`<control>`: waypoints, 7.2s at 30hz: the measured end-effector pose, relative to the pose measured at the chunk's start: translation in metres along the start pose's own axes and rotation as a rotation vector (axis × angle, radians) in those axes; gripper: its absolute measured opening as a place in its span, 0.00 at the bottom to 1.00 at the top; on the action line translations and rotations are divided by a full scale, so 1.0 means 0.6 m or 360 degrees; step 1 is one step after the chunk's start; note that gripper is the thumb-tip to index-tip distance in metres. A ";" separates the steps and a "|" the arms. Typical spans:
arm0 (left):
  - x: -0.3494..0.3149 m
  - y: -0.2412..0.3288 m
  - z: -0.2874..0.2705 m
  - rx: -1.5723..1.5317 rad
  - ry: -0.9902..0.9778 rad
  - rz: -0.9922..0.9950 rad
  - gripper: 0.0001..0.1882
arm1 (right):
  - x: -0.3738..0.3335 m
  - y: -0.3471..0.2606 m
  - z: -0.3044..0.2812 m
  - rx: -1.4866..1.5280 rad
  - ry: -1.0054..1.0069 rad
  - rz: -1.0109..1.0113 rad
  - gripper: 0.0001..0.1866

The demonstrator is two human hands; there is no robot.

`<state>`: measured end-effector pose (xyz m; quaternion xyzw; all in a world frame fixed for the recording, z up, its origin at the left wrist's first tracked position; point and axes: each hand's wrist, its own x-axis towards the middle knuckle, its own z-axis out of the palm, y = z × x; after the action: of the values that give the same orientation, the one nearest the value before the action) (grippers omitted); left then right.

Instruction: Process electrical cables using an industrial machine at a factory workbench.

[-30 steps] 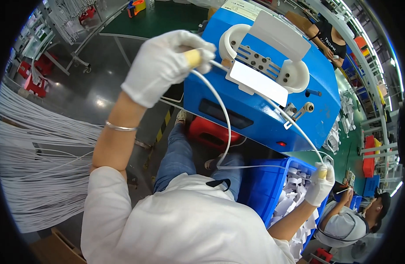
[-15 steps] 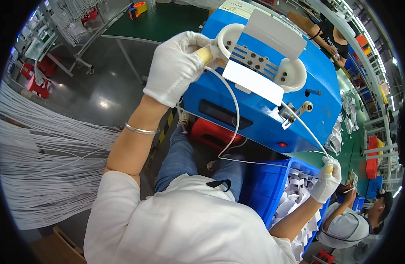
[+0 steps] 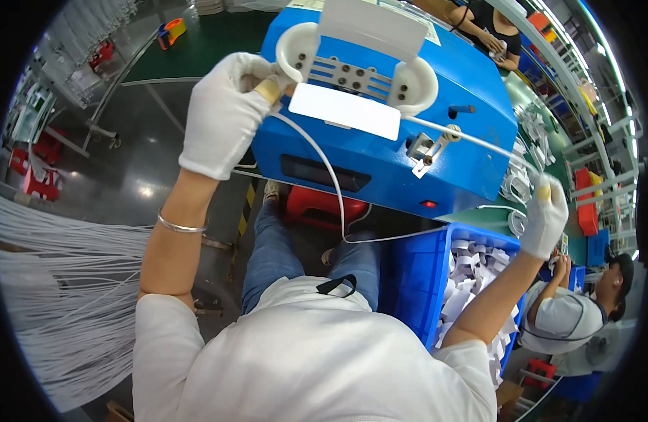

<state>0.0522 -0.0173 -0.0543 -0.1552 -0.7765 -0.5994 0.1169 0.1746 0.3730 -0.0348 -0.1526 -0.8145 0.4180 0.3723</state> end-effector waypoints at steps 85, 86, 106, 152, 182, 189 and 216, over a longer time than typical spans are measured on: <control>0.082 0.183 -0.036 0.0251 -0.1200 0.0913 0.11 | 0.120 -0.132 0.151 -0.0681 -0.0163 -0.1827 0.08; 0.112 0.188 -0.017 0.0431 -0.0913 0.1023 0.12 | 0.152 -0.134 0.167 -0.0698 -0.0137 -0.1976 0.09; 0.152 0.130 -0.076 0.1397 -0.0775 0.0914 0.08 | 0.009 -0.271 0.238 -0.0658 -0.0495 -0.2147 0.15; 0.113 0.061 -0.001 0.0953 -0.0271 0.1259 0.10 | 0.013 -0.274 0.271 -0.0616 -0.0609 -0.1862 0.16; -0.078 -0.055 0.078 -0.1378 -0.0203 -0.0349 0.32 | 0.038 -0.255 0.259 -0.0336 -0.1453 -0.0800 0.16; -0.059 0.004 0.127 -0.1713 -0.0270 0.0071 0.35 | 0.029 -0.256 0.259 -0.0364 -0.1201 -0.0977 0.10; -0.119 -0.043 0.046 -0.0155 -0.1020 -0.0210 0.39 | -0.012 0.617 -0.248 -0.1803 -0.0755 0.0848 0.18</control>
<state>0.1081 -0.0037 -0.1109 -0.2908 -0.7525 -0.5628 -0.1801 0.2656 0.6768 -0.2767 -0.4243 -0.9024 0.0255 -0.0705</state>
